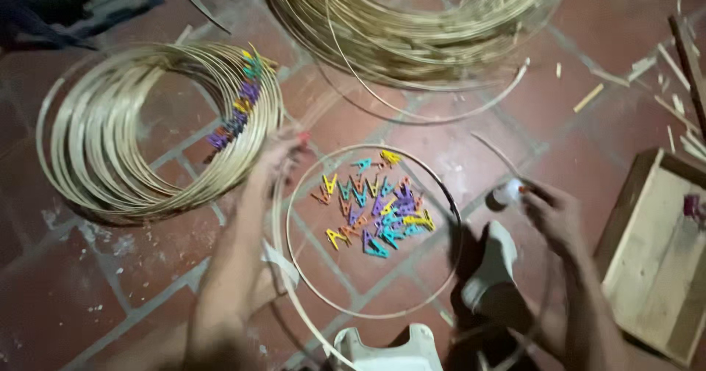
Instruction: The person assembles a circular basket frame by applying glue to the ends of thin wooden strips and securing them with colorful plastic clips. The person repeatedly glues and clips the strips to form a continuous ring.
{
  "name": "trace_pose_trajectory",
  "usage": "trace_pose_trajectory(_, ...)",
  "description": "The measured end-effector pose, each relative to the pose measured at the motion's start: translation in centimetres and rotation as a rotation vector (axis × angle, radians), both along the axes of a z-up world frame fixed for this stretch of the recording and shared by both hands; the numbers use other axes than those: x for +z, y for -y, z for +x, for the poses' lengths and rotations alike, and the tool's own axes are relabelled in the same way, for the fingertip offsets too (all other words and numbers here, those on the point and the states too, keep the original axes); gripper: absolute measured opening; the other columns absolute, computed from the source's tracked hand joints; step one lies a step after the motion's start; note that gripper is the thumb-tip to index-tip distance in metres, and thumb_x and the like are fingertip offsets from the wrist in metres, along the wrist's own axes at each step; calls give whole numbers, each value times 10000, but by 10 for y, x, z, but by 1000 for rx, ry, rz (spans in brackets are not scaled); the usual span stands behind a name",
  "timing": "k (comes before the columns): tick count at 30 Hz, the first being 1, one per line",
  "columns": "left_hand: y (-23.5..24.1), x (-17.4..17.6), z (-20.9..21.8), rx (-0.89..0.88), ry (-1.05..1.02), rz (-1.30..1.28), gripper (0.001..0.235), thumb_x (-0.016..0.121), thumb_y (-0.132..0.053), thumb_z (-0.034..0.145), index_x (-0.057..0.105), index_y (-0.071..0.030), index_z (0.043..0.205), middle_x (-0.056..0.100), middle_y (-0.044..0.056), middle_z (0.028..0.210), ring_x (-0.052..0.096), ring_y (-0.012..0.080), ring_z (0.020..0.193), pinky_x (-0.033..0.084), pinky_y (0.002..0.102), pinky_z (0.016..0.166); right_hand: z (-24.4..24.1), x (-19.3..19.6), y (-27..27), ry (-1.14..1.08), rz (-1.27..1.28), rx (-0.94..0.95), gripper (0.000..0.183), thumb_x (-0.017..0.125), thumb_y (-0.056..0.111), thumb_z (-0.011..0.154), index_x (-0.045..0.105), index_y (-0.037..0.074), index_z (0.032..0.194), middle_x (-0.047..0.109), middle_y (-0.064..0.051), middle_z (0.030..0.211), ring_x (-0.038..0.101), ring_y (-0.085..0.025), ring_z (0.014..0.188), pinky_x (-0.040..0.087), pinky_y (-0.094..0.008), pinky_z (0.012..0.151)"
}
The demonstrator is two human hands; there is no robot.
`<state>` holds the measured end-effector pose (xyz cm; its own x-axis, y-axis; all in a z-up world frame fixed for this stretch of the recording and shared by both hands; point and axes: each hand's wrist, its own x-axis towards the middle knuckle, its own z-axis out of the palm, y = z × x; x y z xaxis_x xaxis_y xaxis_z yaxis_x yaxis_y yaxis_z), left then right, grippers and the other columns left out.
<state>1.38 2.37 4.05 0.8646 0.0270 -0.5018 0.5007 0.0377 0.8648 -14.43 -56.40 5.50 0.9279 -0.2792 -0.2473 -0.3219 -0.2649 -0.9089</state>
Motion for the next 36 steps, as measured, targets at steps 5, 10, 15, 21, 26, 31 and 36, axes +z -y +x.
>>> trace_pose_trajectory(5, -46, 0, -20, 151, 330, 336, 290, 660, -140, 1015, 715, -55, 1286, 747, 20, 875, 657, 26, 661, 514, 202, 552, 47, -110, -51, 291, -458, 233, 321, 647, -1, 908, 745, 76, 1204, 728, -122, 1006, 694, -226, 900, 539, -359, 804)
trace_pose_trajectory(10, -77, -26, -35, 276, 369, 563, 326, 648, -111, 1006, 706, -55, 1322, 725, 31, 866, 550, 53, 623, 428, 234, 533, 79, -171, -67, 276, -513, 283, 495, 511, -45, 785, 733, 72, 1212, 683, -169, 994, 659, -327, 931, 529, -406, 840)
trace_pose_trajectory(15, -89, -25, -14, 246, 223, 660, 372, 591, -122, 1002, 693, -128, 1360, 736, 51, 856, 552, 97, 613, 433, 267, 537, 118, -165, -82, 417, -592, 351, 410, 569, 20, 805, 724, 58, 1183, 680, -192, 1068, 634, -399, 995, 515, -451, 864)
trace_pose_trajectory(21, -85, -76, -9, 178, 240, 689, 339, 618, -119, 985, 709, -81, 1309, 739, 51, 853, 637, 96, 709, 511, 262, 631, 113, -149, -120, 334, -681, 407, 198, 716, 104, 874, 744, 84, 1069, 693, -173, 1007, 643, -395, 958, 509, -478, 832)
trace_pose_trajectory(26, -75, -100, -11, 156, 259, 606, 325, 628, -121, 1013, 695, -44, 1322, 724, 53, 826, 634, 103, 713, 509, 256, 638, 104, -175, -107, 370, -641, 413, 308, 614, -44, 818, 712, 54, 1094, 677, -178, 1027, 643, -385, 989, 530, -465, 886)
trace_pose_trajectory(31, -63, -118, 6, 175, 335, 551, 325, 608, -165, 1028, 669, -75, 1334, 749, 0, 937, 696, 71, 796, 547, 233, 645, 107, -196, -90, 325, -336, 386, 337, 514, -9, 927, 651, -32, 1234, 656, -156, 1051, 623, -243, 1003, 512, -361, 917)
trace_pose_trajectory(36, -48, -128, 18, 169, 521, 561, 299, 645, -148, 1006, 706, -83, 1291, 761, 34, 999, 726, 124, 778, 572, 274, 695, 105, -151, -89, 466, -467, 464, 331, 516, 43, 1013, 636, -72, 1299, 581, -220, 1102, 547, -284, 1040, 466, -405, 922)
